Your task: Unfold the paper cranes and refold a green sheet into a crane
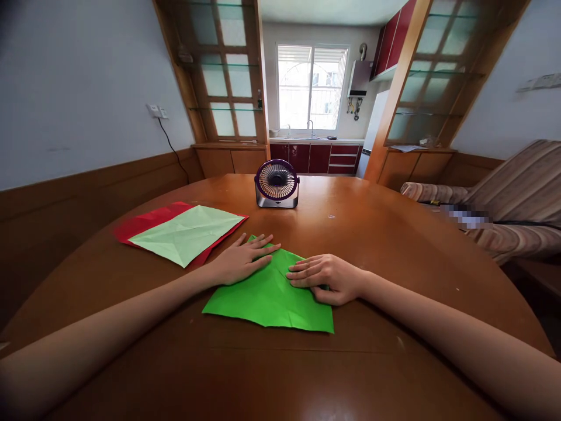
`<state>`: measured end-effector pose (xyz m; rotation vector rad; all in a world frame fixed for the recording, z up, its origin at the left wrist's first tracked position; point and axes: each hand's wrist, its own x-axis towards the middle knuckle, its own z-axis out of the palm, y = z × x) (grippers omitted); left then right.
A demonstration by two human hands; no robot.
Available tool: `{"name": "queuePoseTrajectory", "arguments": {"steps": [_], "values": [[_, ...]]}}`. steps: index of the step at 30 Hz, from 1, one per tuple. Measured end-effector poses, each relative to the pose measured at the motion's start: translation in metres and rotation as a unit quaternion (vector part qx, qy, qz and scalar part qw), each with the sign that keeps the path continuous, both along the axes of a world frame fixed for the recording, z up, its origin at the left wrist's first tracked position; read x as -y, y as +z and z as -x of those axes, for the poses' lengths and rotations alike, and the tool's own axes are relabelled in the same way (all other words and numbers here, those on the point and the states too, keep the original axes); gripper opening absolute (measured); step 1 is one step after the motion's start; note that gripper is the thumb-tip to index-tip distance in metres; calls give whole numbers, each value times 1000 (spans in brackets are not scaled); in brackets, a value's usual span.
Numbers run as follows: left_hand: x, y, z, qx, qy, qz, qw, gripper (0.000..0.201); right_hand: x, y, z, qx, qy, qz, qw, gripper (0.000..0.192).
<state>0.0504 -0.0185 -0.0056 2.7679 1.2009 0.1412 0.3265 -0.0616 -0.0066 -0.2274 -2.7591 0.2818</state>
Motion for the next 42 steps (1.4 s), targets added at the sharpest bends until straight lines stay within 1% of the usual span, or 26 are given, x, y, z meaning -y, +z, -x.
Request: {"name": "queuePoseTrajectory", "arguments": {"steps": [3, 7, 9, 15, 19, 21, 24, 27, 30, 32, 34, 38, 42], "values": [[-7, -2, 7, 8, -4, 7, 1000, 51, 0, 0, 0, -2, 5, 3, 1000, 48], [-16, -5, 21, 21, 27, -8, 999, 52, 0, 0, 0, -3, 9, 7, 1000, 47], [-17, -6, 25, 23, 31, -19, 999, 53, 0, 0, 0, -6, 7, 10, 1000, 47], [-11, -4, 21, 12, 35, -57, 998, 53, 0, 0, 1, -26, 1, 5, 1000, 45], [-4, -4, 21, 0, 34, -108, 994, 58, -1, 0, 0, -47, -12, 3, 999, 41], [-2, -5, 23, -7, 31, -130, 991, 61, 0, 0, 0, -55, -12, 14, 998, 39], [-1, -7, 26, -16, 16, -137, 990, 64, 5, 4, 1, -71, -12, 60, 996, 36], [-2, -9, 27, -16, 7, -119, 993, 67, 8, 8, 3, -107, -41, 86, 990, 34], [-2, -9, 27, -14, 5, -110, 994, 70, 4, 11, 6, -129, -104, 60, 984, 35], [-2, -8, 27, -19, 4, -113, 993, 71, -3, 10, 9, -108, -135, 50, 984, 36], [-2, -7, 27, -28, 4, -114, 993, 72, -8, 8, 12, -67, -148, 51, 985, 38], [-2, -9, 28, -23, 0, -115, 993, 72, -11, 1, 15, -11, -148, 40, 988, 42], [-4, -11, 29, -9, -2, -112, 994, 72, -9, -5, 13, -13, -142, 32, 989, 45]]}}
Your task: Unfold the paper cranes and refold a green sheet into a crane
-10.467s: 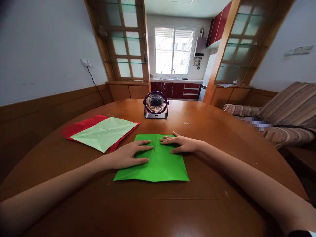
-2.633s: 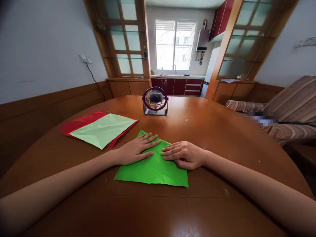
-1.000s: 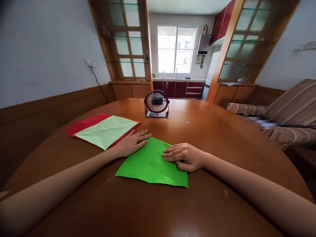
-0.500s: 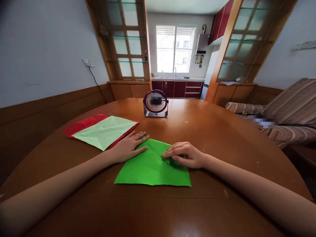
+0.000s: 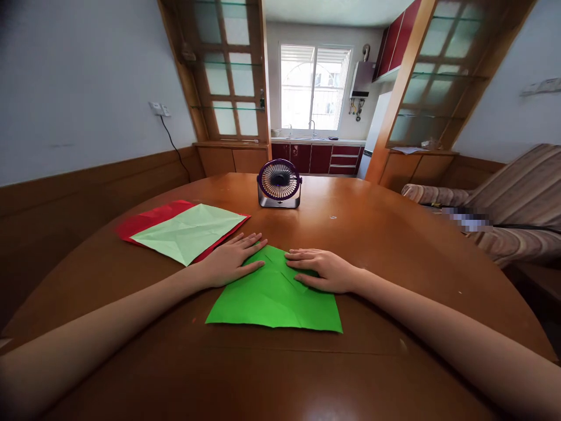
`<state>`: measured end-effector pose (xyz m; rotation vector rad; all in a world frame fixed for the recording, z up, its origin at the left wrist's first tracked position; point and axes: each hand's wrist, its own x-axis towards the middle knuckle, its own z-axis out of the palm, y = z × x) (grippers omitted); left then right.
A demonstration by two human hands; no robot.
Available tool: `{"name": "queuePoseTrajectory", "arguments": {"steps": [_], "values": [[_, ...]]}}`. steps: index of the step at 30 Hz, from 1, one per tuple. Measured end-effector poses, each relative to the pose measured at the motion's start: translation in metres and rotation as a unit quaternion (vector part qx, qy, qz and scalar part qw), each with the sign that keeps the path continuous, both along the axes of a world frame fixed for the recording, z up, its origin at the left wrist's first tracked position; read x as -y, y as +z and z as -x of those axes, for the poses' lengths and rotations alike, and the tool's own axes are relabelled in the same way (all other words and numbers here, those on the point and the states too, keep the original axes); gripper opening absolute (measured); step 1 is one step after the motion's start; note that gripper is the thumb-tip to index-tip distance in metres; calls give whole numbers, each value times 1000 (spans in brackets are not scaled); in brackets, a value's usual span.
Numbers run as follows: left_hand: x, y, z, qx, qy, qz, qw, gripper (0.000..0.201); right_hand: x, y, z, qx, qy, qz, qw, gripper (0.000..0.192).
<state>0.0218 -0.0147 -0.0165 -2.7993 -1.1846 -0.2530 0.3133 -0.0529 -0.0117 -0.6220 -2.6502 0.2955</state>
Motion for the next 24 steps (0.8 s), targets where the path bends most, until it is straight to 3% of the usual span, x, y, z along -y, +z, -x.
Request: {"name": "queuePoseTrajectory", "arguments": {"steps": [7, 14, 19, 24], "values": [[1, 2, -1, -9, -3, -2, 1000, 72, -1, -2, -1, 6, 1, -9, 1000, 48], [12, 5, -20, -6, -113, 52, 992, 70, 0, 0, -1, 29, -4, -15, 999, 47], [16, 11, -25, -6, -103, 54, 993, 69, 0, 0, -2, 25, -4, -40, 999, 44], [16, 14, -29, 23, -85, 10, 996, 46, 0, 3, 4, -18, -39, -27, 999, 31]]}}
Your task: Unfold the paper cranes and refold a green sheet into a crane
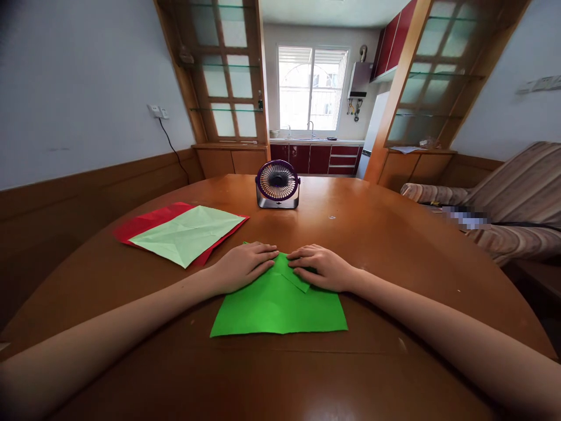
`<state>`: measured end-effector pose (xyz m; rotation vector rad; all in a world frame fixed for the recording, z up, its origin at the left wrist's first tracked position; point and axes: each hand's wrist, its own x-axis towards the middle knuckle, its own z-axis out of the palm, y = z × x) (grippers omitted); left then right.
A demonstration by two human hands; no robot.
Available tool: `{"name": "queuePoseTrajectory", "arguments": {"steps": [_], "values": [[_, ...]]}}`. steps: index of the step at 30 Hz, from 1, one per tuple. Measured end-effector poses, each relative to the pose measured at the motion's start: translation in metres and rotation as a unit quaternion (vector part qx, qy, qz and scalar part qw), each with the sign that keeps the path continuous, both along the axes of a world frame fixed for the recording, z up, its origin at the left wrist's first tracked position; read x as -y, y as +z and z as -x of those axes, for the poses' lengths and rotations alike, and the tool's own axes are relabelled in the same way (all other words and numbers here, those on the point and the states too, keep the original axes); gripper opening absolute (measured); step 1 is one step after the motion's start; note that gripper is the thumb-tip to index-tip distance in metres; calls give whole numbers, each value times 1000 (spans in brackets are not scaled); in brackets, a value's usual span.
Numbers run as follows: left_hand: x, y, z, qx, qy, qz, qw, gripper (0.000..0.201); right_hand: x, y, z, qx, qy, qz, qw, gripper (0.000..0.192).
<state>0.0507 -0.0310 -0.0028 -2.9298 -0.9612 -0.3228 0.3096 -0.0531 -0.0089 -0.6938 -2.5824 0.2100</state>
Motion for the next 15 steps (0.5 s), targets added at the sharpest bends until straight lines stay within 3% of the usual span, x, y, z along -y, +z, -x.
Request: {"name": "queuePoseTrajectory", "arguments": {"steps": [4, 8, 15], "values": [[-6, 5, -10, 18, 18, -17, 1000, 31, -1, 2, 6, -32, -29, 14, 999, 22], [-15, 12, -20, 37, 31, 16, 999, 20, -2, 2, 8, -52, -34, 26, 998, 17], [-29, 19, -20, 108, 43, 214, 970, 20, 0, 6, 9, -134, -43, 98, 985, 30]]}}
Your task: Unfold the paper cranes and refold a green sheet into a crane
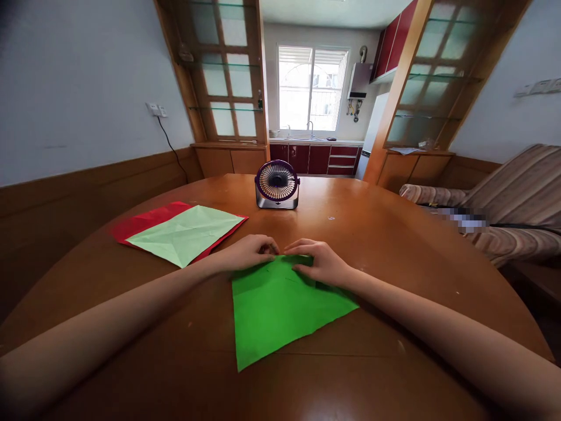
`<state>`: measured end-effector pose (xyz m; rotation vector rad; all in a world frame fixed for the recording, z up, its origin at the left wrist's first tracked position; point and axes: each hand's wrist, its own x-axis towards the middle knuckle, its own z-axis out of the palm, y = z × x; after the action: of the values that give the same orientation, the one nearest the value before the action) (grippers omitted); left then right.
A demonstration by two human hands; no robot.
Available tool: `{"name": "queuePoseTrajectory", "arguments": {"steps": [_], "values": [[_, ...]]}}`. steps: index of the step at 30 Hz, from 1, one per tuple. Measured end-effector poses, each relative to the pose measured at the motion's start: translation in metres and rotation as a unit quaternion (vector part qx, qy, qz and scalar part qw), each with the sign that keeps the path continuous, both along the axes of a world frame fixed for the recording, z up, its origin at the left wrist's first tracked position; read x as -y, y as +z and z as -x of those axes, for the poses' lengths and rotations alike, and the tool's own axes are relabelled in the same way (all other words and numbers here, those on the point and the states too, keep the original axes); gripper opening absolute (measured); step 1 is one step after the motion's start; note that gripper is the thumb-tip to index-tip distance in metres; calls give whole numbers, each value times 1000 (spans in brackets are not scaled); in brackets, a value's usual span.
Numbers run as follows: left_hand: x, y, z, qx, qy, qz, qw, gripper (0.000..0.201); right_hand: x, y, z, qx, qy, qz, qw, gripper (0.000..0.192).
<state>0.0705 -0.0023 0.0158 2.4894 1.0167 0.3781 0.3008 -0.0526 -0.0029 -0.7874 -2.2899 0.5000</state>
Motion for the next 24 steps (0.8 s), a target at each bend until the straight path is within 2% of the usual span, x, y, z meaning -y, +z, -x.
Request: {"name": "queuePoseTrajectory", "arguments": {"steps": [3, 6, 8, 10, 12, 17, 24], "values": [[-3, 0, 3, 28, 6, 61, 998, 18, -1, -1, -1, -22, -49, 24, 998, 40], [-7, -2, 5, 53, 2, 114, 992, 21, -5, -4, -3, -78, -90, 107, 987, 46], [-10, -5, 5, 81, 9, 165, 983, 22, -8, -6, -5, -145, -99, 201, 964, 50], [-13, -7, 6, 105, 23, 209, 972, 22, -11, -6, -6, -199, -107, 284, 932, 45], [-15, -8, 7, 117, 34, 235, 964, 21, -12, -4, -7, -226, -119, 328, 909, 38], [-12, 1, 7, 118, 41, 284, 951, 16, -12, -1, -8, -258, -133, 340, 894, 34], [-7, 14, 9, 108, 44, 306, 945, 16, -15, 1, -14, -273, -136, 355, 884, 31]]}}
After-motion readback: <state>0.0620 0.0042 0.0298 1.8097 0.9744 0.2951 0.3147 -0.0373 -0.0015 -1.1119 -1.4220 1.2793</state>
